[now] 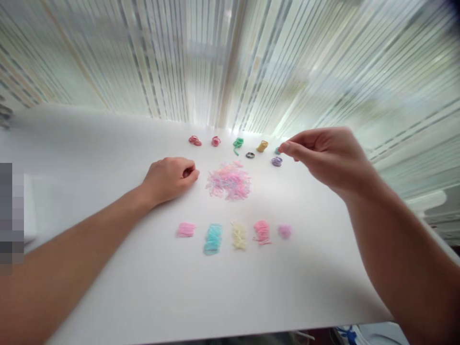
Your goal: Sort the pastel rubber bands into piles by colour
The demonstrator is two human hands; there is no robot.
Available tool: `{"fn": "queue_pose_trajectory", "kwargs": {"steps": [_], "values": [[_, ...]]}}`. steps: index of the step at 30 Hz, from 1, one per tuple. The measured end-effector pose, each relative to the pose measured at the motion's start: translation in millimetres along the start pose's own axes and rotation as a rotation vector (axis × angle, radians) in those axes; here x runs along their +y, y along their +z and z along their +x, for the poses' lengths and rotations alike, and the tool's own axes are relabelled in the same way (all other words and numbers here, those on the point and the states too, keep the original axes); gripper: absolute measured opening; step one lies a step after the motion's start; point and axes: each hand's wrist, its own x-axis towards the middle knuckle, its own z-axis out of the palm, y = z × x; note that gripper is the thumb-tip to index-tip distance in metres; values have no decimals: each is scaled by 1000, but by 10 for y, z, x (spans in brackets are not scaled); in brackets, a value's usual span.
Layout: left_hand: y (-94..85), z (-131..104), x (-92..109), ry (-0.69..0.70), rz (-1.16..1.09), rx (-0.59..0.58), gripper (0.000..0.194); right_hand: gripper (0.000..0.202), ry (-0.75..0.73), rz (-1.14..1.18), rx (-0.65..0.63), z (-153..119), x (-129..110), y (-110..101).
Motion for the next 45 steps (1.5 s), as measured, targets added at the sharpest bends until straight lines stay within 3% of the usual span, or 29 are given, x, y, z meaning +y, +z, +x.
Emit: {"fn": "queue_pose_trajectory", "kwargs": {"steps": [6,10,14,22,45], "values": [[-35,-4,15,-12,4,-18,32,27,39,78,-40,105,547,346],[-36,-19,19,3,-13,-17,31,30,10,46,-99,28,716,569],[-17,-27,21,-12,-19,-13,30,30,-20,13,-129,-49,810,622],[-45,-17,42,-21,13,-29,31,35,-37,45,-78,-36,888,672],[-56,13,-2,-62,55,-61,38,40,-74,117,-116,-4,884,701]]}}
